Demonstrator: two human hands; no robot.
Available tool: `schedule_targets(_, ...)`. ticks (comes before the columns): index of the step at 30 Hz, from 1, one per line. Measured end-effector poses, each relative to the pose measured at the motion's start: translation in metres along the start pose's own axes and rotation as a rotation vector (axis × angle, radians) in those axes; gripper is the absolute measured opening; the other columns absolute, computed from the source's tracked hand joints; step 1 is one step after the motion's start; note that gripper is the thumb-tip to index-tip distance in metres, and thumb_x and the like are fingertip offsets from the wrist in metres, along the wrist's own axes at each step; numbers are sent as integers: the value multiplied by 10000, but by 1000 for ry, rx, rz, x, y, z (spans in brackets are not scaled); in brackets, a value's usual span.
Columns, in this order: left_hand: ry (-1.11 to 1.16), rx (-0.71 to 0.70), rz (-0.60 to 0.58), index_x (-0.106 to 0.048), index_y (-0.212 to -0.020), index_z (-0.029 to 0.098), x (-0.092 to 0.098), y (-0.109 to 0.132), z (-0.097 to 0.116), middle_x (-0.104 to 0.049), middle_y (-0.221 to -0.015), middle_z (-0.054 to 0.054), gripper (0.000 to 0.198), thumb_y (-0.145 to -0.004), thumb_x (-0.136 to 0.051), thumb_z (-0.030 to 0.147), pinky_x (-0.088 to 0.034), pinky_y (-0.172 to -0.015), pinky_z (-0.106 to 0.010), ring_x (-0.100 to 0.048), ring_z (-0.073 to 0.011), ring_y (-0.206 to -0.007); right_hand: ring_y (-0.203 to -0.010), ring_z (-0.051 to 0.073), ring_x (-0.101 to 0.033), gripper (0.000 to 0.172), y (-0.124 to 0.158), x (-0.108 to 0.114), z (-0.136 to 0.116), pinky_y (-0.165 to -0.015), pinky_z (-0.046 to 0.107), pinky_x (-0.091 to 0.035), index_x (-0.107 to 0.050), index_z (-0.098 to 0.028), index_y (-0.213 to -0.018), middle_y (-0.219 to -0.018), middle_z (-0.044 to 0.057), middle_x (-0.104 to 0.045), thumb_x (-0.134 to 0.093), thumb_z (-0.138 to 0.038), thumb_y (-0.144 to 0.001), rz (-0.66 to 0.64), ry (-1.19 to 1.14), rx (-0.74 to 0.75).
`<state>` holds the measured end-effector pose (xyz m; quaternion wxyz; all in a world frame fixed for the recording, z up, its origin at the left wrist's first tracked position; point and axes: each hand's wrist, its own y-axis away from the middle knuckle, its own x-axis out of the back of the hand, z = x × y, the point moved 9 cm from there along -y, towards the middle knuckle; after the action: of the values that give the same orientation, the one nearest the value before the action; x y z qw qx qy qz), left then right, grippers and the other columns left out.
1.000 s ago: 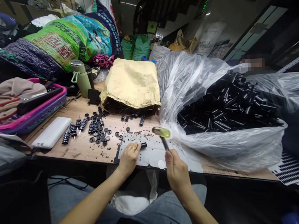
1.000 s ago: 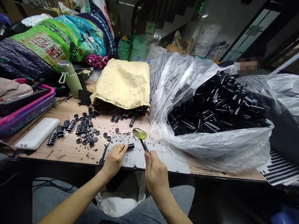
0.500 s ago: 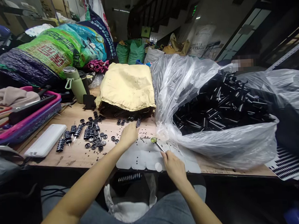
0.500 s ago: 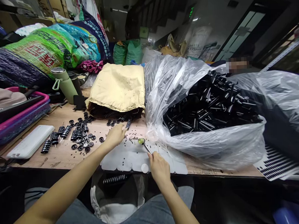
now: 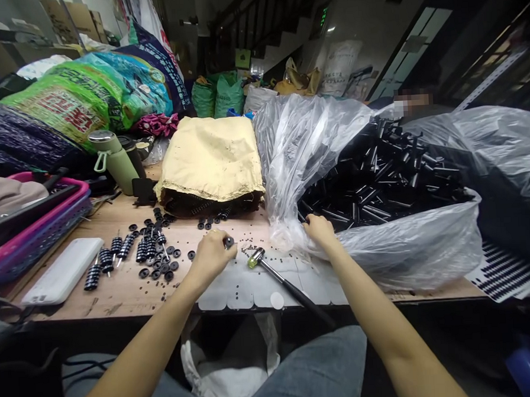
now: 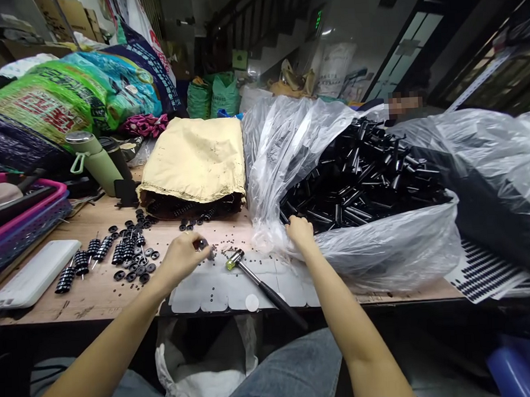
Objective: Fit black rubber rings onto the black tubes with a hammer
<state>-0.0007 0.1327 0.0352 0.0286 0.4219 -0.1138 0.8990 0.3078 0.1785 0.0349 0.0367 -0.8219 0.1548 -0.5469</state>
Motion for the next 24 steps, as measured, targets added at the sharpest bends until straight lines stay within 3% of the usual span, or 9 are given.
schedule_targets(4,241,-6,-26,-554,-727,162,-20,26,-2,-560,-712,-30,275,-759,-496,429,-400,-614,-274,-527,-168,-686,-781,125,-567,296,-2,2,-6,-710,282,-438,-578,-86,-839,-812,48,-584,-418,-333,-868,-5,-164,-41)
schedule_targets(8,719,141,-8,-516,-847,175,-41,33,-5,-524,-650,13,296,-810,-420,452,-400,-560,-234,-512,-117,-603,-790,143,-588,415,38,-2,-39,-669,242,-437,-581,-51,-937,-888,130,-617,-402,-411,-831,-69,-371,-24)
schedule_targets(11,1029,308,-101,-505,-859,164,-58,35,0,-437,-504,66,333,-740,-521,474,-323,-396,-189,-395,-67,-397,-635,122,-601,400,91,-35,-80,-589,235,-473,-614,-103,-862,-775,78,-649,-515,-477,-758,-312,-550,34)
schedule_targets(13,1142,404,-168,-497,-822,160,-65,38,2,-389,-424,93,346,-664,-616,444,-252,-332,-169,-324,-48,-322,-673,152,-617,460,123,-56,-107,-619,287,-498,-588,-111,-954,-817,90,-644,-532,-513,-737,-505,-763,43)
schedule_targets(15,1188,461,-203,-473,-757,166,-67,42,2,-361,-377,106,339,-612,-673,399,-226,-308,-155,-301,-41,-294,-919,218,-585,664,136,-52,-126,-768,371,-480,-475,-149,-1162,-1064,133,-576,-634,-524,-637,-481,-761,153)
schedule_targets(18,1190,480,-248,-445,-706,173,-66,49,0,-342,-353,111,339,-596,-693,376,-208,-289,-142,-284,-35,-282,-1236,283,-307,1050,138,-30,-150,-984,450,-308,-247,-215,-1334,-1346,138,-316,-760,-482,-457,-341,-452,465)
schedule_targets(20,1178,469,-244,-454,-711,168,-63,52,-2,-343,-362,110,338,-603,-688,386,-199,-283,-140,-275,-29,-277,-1257,291,-260,1073,140,-26,-161,-1010,464,-263,-205,-212,-1351,-1355,134,-294,-764,-445,-465,-340,-315,594)
schedule_targets(24,1347,418,-203,-501,-872,160,-51,53,4,-473,-545,66,366,-694,-575,471,-241,-296,-137,-357,-21,-316,-1235,276,-299,1021,143,-19,-166,-1015,436,-281,-165,-161,-1352,-1328,149,-320,-736,-371,-532,-302,-323,618)
